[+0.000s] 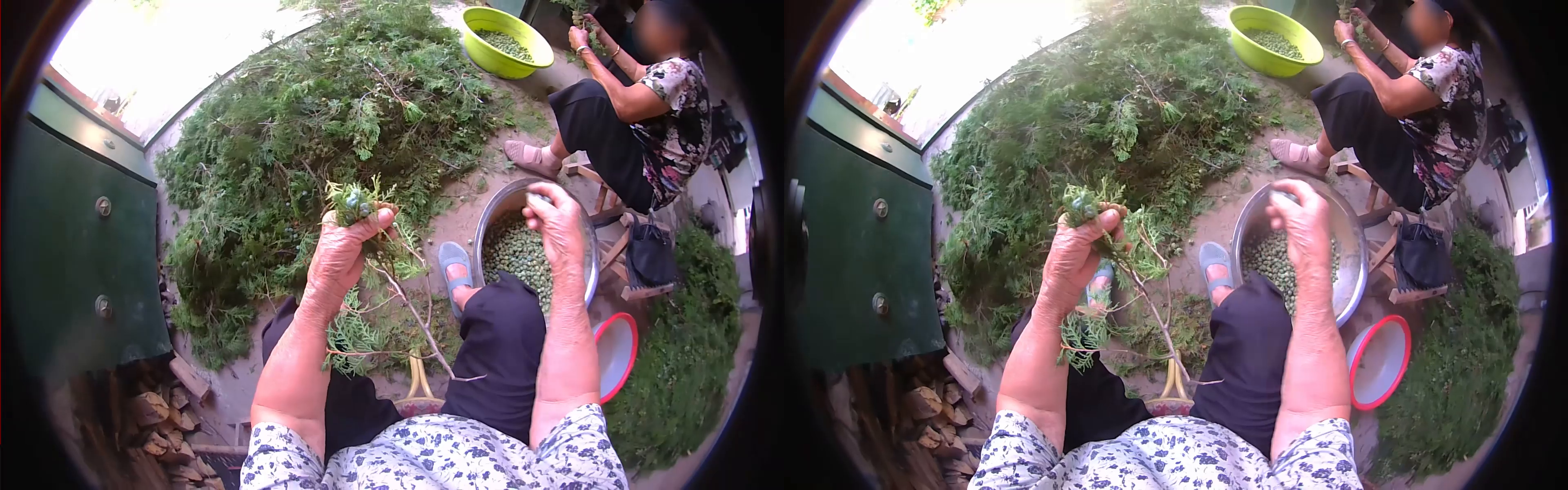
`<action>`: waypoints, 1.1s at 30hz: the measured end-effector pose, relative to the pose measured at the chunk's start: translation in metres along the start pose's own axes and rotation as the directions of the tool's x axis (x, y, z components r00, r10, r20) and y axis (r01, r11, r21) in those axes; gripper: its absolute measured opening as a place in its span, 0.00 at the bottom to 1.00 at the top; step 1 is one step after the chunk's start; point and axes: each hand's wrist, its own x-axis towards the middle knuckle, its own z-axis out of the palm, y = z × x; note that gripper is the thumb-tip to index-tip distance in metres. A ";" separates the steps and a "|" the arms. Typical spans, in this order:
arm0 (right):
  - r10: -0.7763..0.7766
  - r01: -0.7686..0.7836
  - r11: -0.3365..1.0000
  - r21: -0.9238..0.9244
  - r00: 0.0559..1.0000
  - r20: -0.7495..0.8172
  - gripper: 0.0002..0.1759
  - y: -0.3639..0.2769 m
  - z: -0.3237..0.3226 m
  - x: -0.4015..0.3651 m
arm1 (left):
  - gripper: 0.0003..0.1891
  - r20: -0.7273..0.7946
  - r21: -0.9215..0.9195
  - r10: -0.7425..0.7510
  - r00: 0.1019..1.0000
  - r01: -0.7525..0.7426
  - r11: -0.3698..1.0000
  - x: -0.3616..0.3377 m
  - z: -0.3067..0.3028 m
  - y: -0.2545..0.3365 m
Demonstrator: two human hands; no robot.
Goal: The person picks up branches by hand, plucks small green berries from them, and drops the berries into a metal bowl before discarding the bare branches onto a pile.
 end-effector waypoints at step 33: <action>0.202 -0.329 0.922 0.204 0.858 0.472 0.09 0.060 0.088 -0.171 | 0.18 0.092 0.033 -0.091 0.992 0.089 0.996 -0.153 -0.033 -0.090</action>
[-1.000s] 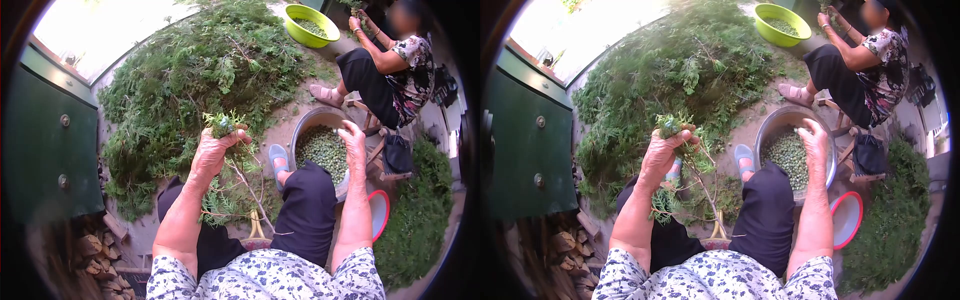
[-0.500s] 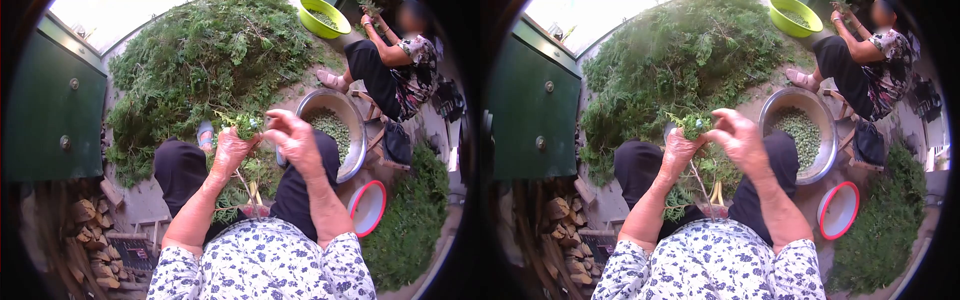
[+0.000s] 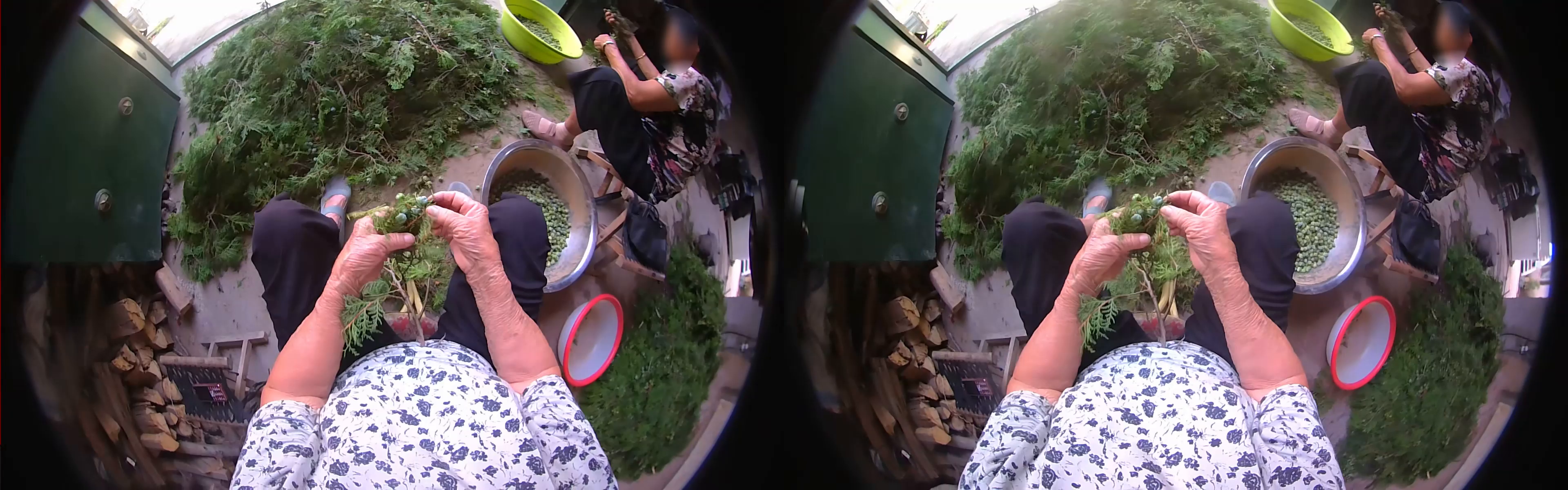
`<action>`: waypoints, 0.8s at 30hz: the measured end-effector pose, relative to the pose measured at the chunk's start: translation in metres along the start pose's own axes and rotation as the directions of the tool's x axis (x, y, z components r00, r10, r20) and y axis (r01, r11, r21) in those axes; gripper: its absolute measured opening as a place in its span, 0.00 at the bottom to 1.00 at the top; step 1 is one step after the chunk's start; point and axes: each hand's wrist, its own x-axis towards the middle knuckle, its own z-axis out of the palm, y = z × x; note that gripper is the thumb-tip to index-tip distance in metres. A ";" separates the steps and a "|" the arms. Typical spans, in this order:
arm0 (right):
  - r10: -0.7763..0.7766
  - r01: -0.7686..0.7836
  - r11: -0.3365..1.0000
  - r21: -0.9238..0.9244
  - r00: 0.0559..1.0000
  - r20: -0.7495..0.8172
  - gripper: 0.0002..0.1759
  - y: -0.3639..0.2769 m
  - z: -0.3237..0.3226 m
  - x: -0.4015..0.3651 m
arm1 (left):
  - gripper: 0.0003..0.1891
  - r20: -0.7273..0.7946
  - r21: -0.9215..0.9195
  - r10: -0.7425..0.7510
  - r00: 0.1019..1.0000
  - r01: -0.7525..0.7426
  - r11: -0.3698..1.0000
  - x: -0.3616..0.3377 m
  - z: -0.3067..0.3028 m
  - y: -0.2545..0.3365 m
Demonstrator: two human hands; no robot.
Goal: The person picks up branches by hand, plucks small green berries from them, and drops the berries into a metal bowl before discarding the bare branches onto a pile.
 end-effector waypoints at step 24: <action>-0.534 0.394 0.416 -0.820 0.835 0.130 0.12 0.001 0.036 0.003 | 0.08 -0.371 -0.010 0.216 0.903 -0.237 0.972 0.001 -0.001 -0.022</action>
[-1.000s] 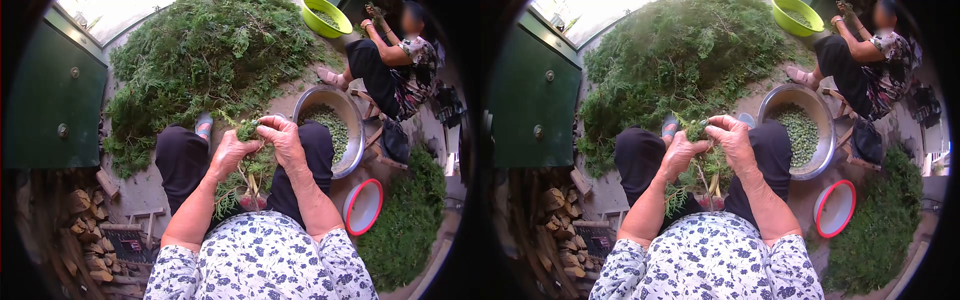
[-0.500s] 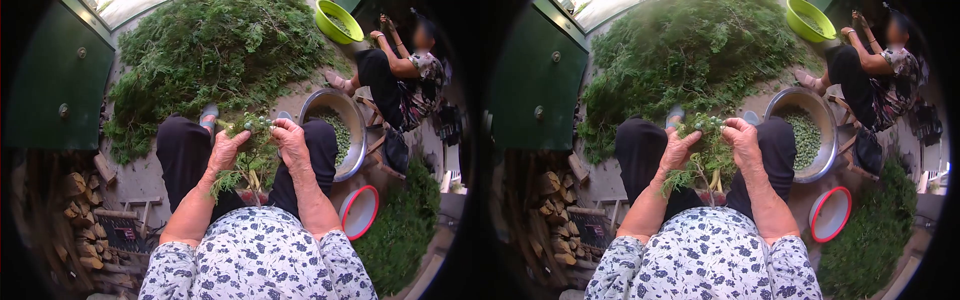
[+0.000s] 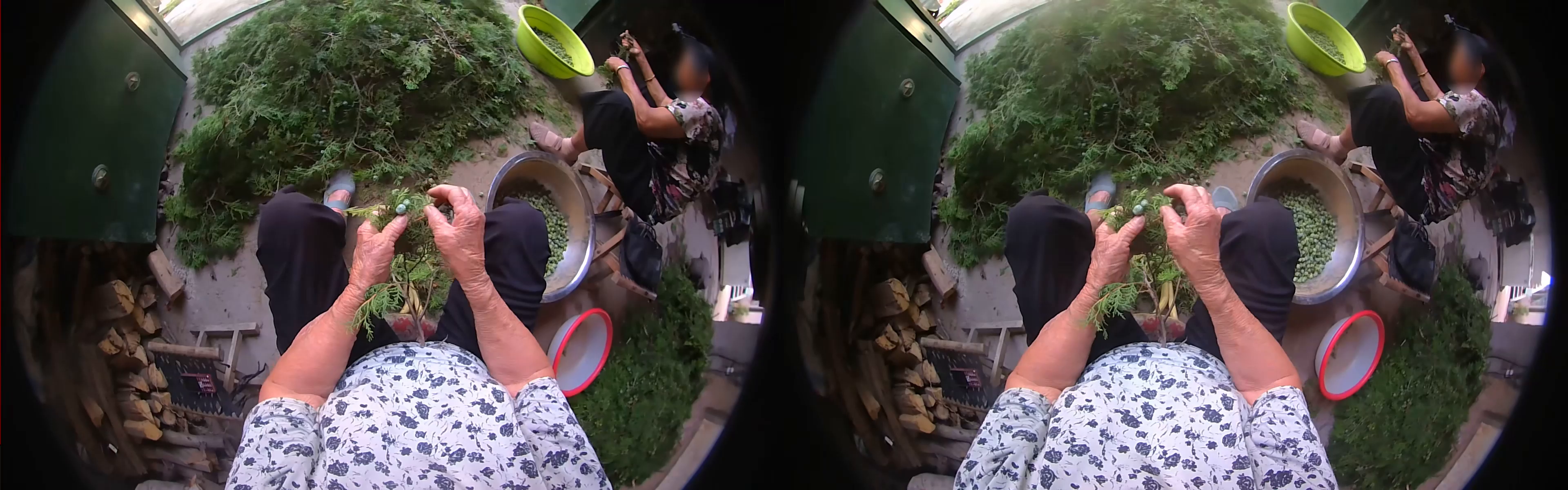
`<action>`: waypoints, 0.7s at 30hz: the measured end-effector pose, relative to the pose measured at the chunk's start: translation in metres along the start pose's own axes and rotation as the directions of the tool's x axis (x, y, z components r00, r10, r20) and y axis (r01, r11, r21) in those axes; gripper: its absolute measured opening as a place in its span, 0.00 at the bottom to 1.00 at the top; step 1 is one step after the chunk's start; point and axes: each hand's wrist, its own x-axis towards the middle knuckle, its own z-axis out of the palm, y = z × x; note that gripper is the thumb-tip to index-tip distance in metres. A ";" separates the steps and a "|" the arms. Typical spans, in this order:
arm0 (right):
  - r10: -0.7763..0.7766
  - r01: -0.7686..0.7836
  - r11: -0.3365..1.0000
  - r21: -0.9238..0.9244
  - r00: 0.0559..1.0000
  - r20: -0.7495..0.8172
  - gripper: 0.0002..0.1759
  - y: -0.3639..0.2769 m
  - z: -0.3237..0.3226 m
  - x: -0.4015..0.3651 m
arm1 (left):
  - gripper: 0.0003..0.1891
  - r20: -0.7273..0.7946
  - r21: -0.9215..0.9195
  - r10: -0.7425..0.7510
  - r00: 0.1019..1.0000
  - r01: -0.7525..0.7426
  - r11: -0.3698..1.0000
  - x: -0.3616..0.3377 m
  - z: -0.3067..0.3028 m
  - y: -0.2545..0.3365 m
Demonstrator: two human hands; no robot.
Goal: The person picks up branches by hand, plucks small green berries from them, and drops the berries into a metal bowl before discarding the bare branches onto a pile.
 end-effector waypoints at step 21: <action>-0.206 0.192 0.978 0.084 0.954 0.217 0.09 0.017 -0.002 0.004 | 0.09 0.156 0.236 0.086 0.984 -0.122 0.964 -0.005 -0.001 0.008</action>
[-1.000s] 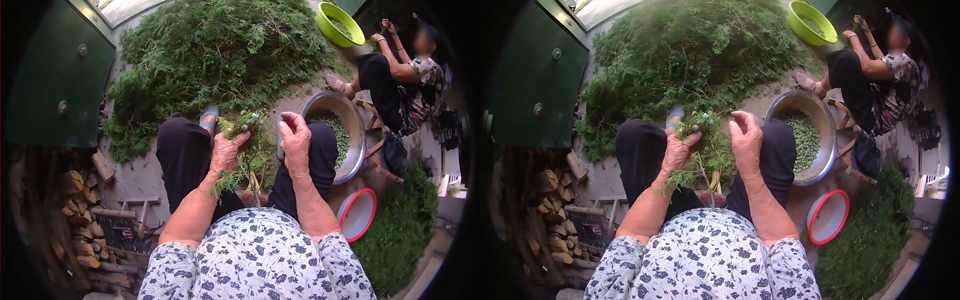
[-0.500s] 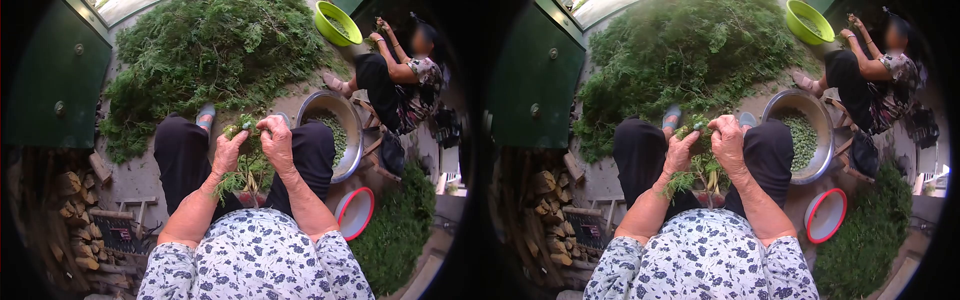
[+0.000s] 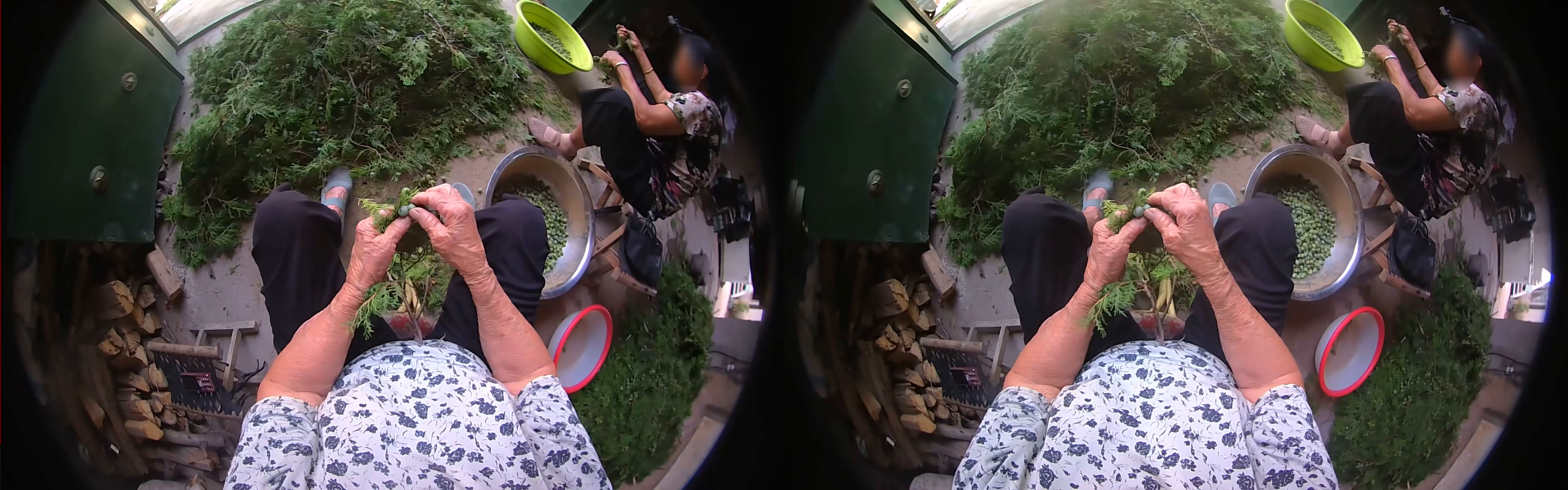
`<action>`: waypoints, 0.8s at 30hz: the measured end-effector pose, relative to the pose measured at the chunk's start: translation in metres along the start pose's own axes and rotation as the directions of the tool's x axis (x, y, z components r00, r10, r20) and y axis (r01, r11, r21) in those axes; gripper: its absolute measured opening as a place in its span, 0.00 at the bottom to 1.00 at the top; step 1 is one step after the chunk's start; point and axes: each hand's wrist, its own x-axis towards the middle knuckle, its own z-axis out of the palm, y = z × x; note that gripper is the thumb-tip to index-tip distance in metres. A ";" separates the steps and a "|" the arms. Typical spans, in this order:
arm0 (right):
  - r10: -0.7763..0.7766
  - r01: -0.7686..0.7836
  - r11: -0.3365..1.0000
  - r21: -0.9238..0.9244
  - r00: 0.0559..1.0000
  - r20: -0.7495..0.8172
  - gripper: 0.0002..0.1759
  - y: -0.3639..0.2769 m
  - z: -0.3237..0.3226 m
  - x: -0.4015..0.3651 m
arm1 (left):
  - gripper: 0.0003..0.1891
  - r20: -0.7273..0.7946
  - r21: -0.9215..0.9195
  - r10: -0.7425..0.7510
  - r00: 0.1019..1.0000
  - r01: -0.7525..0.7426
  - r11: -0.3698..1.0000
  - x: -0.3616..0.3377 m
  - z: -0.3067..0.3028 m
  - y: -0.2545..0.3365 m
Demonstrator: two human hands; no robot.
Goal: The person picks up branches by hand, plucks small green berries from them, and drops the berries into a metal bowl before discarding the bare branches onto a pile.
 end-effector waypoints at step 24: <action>0.444 -0.511 0.384 0.769 0.833 0.331 0.16 0.020 -0.017 0.006 | 0.05 0.158 -0.060 -0.108 0.982 0.119 0.991 0.001 -0.011 0.001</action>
